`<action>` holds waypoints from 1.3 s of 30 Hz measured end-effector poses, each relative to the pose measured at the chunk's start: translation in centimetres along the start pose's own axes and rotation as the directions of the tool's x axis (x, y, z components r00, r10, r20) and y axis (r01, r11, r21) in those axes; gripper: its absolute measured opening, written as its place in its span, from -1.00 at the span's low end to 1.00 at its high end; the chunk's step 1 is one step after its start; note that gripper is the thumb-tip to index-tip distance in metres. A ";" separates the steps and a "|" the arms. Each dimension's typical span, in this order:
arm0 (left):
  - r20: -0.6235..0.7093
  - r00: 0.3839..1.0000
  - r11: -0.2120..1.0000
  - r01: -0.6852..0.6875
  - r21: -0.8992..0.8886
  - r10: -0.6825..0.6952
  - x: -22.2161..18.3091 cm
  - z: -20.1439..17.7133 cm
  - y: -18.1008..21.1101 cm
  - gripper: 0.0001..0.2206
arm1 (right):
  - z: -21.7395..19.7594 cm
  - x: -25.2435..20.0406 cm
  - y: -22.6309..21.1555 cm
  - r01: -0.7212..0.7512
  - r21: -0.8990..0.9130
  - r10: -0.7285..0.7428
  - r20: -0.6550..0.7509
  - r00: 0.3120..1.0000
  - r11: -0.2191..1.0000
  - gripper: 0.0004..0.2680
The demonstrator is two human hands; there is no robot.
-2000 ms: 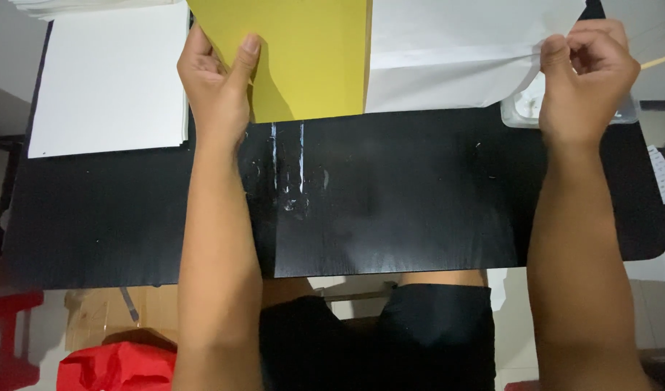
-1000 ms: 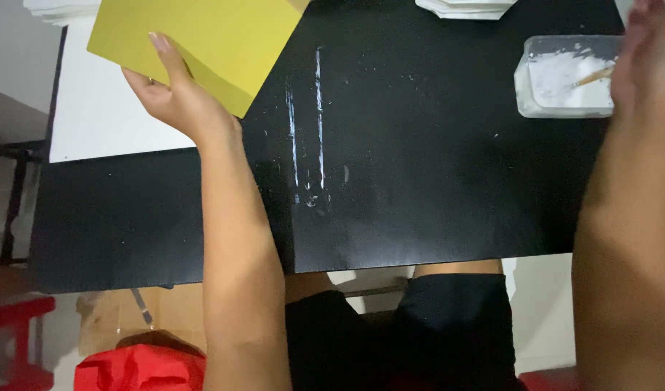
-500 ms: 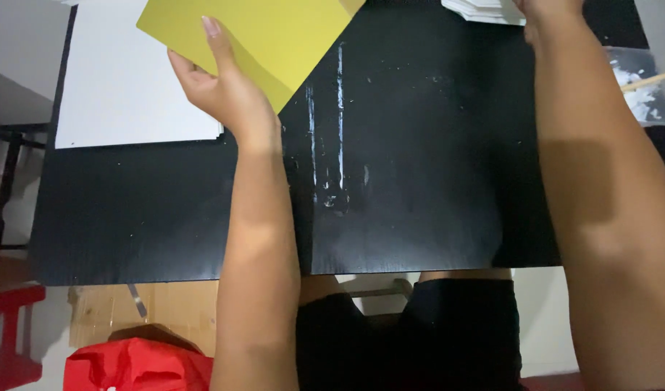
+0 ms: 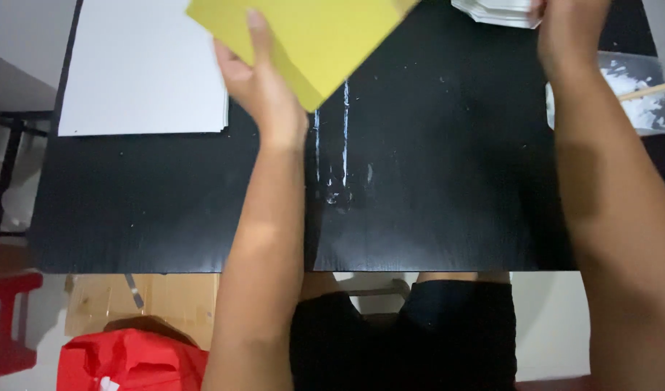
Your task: Folding paper components and applying glue with a brush to assemble a bag.
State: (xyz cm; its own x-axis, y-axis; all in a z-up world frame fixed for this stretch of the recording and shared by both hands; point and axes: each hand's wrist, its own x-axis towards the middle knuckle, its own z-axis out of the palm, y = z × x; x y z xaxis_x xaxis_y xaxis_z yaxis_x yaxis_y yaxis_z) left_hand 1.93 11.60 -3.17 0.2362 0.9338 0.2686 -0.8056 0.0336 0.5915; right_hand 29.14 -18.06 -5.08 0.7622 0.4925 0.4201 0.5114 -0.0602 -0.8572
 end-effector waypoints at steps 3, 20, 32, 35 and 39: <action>0.077 0.988 0.989 0.139 -0.060 -0.134 -2.6 1.2 -1.4 -0.58 | 3.4 -2.3 -3.4 -0.007 0.188 -0.011 0.091 0.996 0.982 -0.79; 0.469 0.875 0.977 0.020 0.214 -0.121 -5.3 2.2 -0.5 -0.57 | -0.5 -9.0 -3.7 -0.348 -0.471 0.458 0.139 0.878 0.811 -0.81; 0.552 0.812 0.321 -0.479 0.817 -0.193 -0.9 0.9 7.2 -0.50 | 0.9 -9.8 -3.3 -0.148 -0.731 0.421 0.205 0.883 0.666 -0.67; 0.462 0.837 0.213 -0.414 0.885 -0.292 3.2 -5.5 10.4 -0.52 | 0.4 -10.0 -1.8 -0.215 -0.658 0.429 0.181 0.885 0.721 -0.76; 0.245 0.830 -0.312 -0.438 0.843 -0.501 7.7 -14.2 15.7 -0.41 | 0.5 -9.9 -1.0 -0.218 -0.594 0.406 0.202 0.891 0.774 -0.72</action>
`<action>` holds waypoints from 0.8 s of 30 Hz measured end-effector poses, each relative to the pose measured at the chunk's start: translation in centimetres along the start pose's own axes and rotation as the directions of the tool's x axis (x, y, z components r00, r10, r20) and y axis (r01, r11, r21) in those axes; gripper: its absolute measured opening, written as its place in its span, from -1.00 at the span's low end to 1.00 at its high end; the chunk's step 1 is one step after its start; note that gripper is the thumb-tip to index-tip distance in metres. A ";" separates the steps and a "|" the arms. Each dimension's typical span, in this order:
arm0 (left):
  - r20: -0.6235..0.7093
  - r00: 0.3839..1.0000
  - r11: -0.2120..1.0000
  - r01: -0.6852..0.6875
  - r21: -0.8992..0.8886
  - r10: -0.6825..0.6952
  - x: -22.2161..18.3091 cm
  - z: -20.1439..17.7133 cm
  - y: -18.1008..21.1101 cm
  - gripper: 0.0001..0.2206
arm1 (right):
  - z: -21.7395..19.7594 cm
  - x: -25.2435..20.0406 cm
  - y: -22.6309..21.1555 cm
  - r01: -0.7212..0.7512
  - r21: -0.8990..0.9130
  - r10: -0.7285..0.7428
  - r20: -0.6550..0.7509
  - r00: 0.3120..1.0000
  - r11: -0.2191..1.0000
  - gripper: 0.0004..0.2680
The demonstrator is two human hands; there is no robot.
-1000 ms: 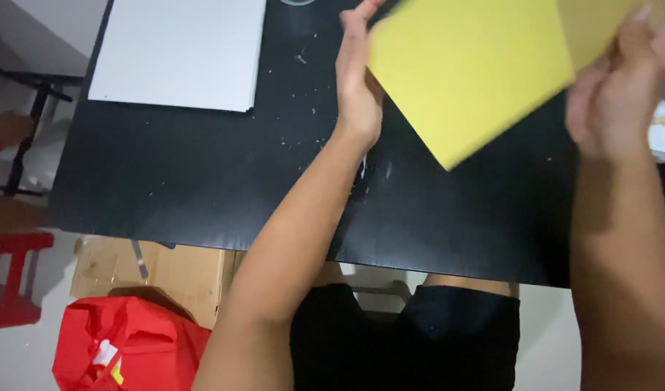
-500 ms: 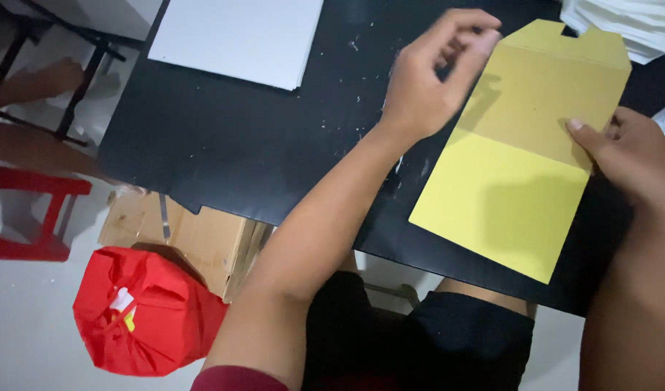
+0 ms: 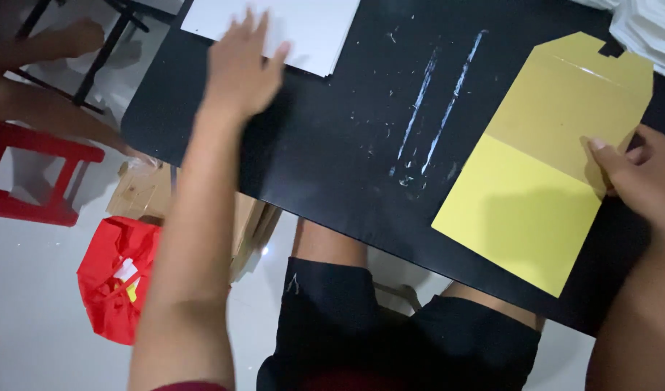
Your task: Folding paper components and applying glue with a brush to assemble a bag.
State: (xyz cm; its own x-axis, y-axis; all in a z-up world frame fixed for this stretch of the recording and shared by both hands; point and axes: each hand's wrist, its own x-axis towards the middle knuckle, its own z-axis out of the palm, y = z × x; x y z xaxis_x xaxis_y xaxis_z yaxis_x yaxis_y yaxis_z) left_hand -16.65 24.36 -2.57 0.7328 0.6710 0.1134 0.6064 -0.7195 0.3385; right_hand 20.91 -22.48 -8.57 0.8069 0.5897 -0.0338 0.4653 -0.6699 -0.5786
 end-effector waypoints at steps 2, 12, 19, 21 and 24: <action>0.113 0.990 0.993 0.079 0.088 -0.089 -0.8 -1.5 -2.7 -0.38 | 0.0 0.2 0.4 0.002 0.042 -0.002 -0.001 1.000 0.999 -0.70; -0.208 0.819 0.824 0.560 0.090 -0.534 -4.2 -4.3 -10.6 -0.30 | 0.9 1.3 2.5 -0.009 0.129 0.011 -0.019 1.000 0.992 -0.74; -0.353 0.715 0.797 -0.537 0.276 0.604 -2.1 -2.9 -6.2 -0.63 | 1.7 2.3 4.9 0.075 0.207 -0.074 -0.012 0.997 0.976 -0.86; -0.286 0.718 0.772 -0.579 0.260 0.635 -0.9 -1.7 -4.6 -0.63 | 1.3 1.9 4.2 0.049 0.147 -0.045 -0.026 0.999 0.988 -0.81; -0.211 0.708 0.739 -0.644 0.197 0.674 0.4 -0.3 -3.4 -0.75 | 0.4 0.9 1.6 -0.001 0.065 0.003 -0.030 1.000 0.998 -0.77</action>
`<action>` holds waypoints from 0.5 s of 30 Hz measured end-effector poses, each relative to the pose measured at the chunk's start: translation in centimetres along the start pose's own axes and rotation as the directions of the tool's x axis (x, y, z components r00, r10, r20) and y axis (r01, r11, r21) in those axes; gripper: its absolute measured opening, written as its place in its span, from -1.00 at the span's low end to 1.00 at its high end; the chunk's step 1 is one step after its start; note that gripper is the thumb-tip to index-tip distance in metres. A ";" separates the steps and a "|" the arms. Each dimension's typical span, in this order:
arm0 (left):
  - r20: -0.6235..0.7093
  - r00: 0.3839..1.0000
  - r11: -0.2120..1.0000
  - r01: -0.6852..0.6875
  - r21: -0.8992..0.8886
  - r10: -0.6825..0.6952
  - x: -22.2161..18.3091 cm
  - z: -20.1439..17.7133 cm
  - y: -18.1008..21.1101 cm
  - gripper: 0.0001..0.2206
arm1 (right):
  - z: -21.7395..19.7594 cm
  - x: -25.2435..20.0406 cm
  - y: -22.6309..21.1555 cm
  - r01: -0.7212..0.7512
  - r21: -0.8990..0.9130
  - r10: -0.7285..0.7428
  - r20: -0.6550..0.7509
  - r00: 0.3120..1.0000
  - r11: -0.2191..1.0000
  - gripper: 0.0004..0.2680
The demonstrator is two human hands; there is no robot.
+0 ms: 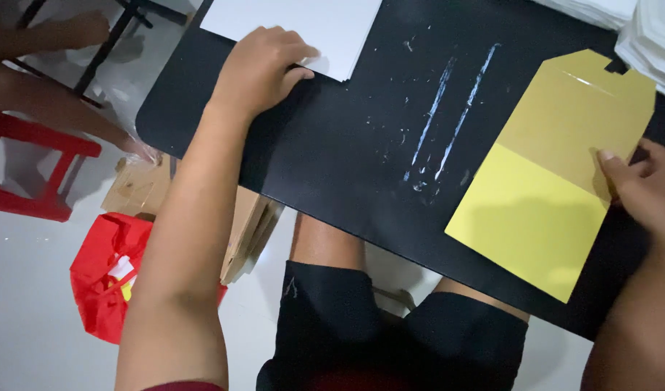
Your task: Folding paper components and applying glue with a brush to assemble a bag.
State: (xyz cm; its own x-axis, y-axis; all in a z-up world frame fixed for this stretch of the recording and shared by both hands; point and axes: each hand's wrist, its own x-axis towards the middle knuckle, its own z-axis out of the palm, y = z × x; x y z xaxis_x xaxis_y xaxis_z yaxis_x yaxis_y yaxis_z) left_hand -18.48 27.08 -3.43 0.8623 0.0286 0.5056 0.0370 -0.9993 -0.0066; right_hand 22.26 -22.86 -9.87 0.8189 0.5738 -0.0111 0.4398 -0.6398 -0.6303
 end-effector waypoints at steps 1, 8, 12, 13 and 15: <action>0.004 1.000 0.999 -0.013 -0.049 0.013 0.4 0.6 0.0 -0.85 | -0.3 -0.4 -1.1 -0.022 -0.023 0.023 0.010 1.000 0.999 -0.78; 0.025 0.996 0.987 0.084 -0.135 -0.081 0.6 -0.1 -0.1 -0.85 | -1.0 -1.6 -4.2 -0.055 -0.128 0.054 -0.012 0.998 0.990 -0.69; 0.020 0.994 0.967 0.113 -0.228 -0.111 1.0 -0.3 0.1 -0.79 | -1.0 -1.7 -4.3 -0.064 -0.139 0.061 -0.023 0.998 0.988 -0.63; 0.030 0.991 0.962 0.131 -0.240 -0.128 1.0 -0.3 0.1 -0.70 | -1.0 -1.5 -4.0 -0.057 -0.167 0.054 -0.028 0.998 0.984 -0.60; 0.015 0.990 0.948 0.136 -0.286 -0.137 1.5 -0.8 0.5 -0.76 | -1.0 -1.7 -4.0 -0.057 -0.142 0.054 -0.022 0.998 0.988 -0.63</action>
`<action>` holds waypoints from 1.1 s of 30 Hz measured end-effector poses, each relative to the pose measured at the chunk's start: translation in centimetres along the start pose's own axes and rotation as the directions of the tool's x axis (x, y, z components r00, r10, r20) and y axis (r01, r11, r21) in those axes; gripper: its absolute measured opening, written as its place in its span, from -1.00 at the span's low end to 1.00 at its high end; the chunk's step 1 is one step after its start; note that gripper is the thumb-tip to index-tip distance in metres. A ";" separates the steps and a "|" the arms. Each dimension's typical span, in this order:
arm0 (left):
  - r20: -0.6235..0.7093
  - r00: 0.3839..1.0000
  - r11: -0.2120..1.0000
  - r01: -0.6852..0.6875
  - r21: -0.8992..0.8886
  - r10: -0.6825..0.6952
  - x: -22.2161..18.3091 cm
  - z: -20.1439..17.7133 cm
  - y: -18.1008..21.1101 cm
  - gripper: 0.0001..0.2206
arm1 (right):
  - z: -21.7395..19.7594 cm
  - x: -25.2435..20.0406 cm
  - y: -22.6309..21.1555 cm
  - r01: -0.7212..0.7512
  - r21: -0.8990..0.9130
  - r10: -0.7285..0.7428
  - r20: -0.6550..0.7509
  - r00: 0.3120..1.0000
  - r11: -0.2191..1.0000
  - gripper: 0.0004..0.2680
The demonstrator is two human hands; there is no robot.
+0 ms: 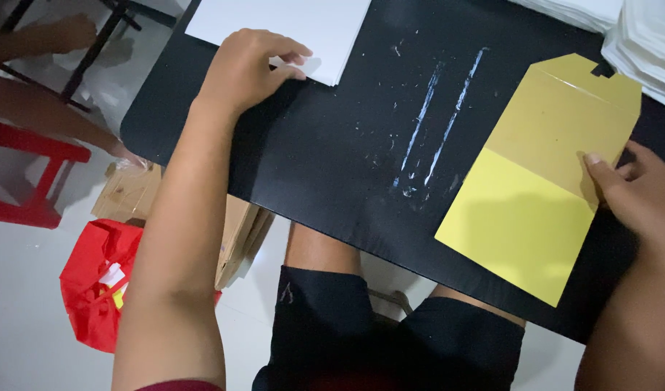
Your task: Folding paper components and applying glue with a brush to assemble a bag.
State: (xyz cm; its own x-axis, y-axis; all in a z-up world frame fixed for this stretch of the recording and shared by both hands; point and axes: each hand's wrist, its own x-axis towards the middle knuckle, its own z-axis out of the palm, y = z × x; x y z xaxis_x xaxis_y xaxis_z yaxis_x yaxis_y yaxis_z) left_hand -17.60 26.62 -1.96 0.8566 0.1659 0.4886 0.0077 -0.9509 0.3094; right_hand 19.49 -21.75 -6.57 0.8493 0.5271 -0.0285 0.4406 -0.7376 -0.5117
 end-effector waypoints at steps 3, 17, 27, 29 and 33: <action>0.001 0.999 0.992 0.049 -0.117 -0.050 0.7 -0.7 0.3 -0.82 | 0.1 0.3 0.8 0.012 0.011 -0.012 0.005 1.000 1.000 -0.64; 0.117 0.945 0.835 0.325 -0.445 -0.306 3.6 -1.8 0.3 -0.65 | 0.2 -0.7 -0.7 0.060 -0.078 -0.059 0.006 0.998 0.995 -0.74; 0.030 0.980 0.866 0.190 -0.463 -0.199 2.8 0.0 -2.4 -0.76 | 1.2 -0.1 1.2 0.072 0.015 -0.072 -0.033 0.997 0.997 -0.76; 0.022 0.982 0.854 0.173 -0.492 -0.186 2.7 0.3 -2.8 -0.81 | 1.4 0.1 1.3 0.100 0.070 -0.098 -0.037 0.995 0.992 -0.76; -0.103 0.974 0.873 0.130 -0.471 -0.200 3.1 0.9 -2.2 -0.89 | 1.8 0.0 1.2 0.070 0.047 -0.067 -0.060 0.996 0.996 -0.71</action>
State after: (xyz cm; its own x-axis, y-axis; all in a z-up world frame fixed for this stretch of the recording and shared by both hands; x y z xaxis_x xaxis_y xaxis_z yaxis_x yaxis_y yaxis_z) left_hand -14.46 29.02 -1.89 0.7798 0.3791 0.4982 -0.1251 -0.6854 0.7174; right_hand 19.47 -21.90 -8.77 0.8335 0.5495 0.0573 0.4849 -0.6780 -0.5524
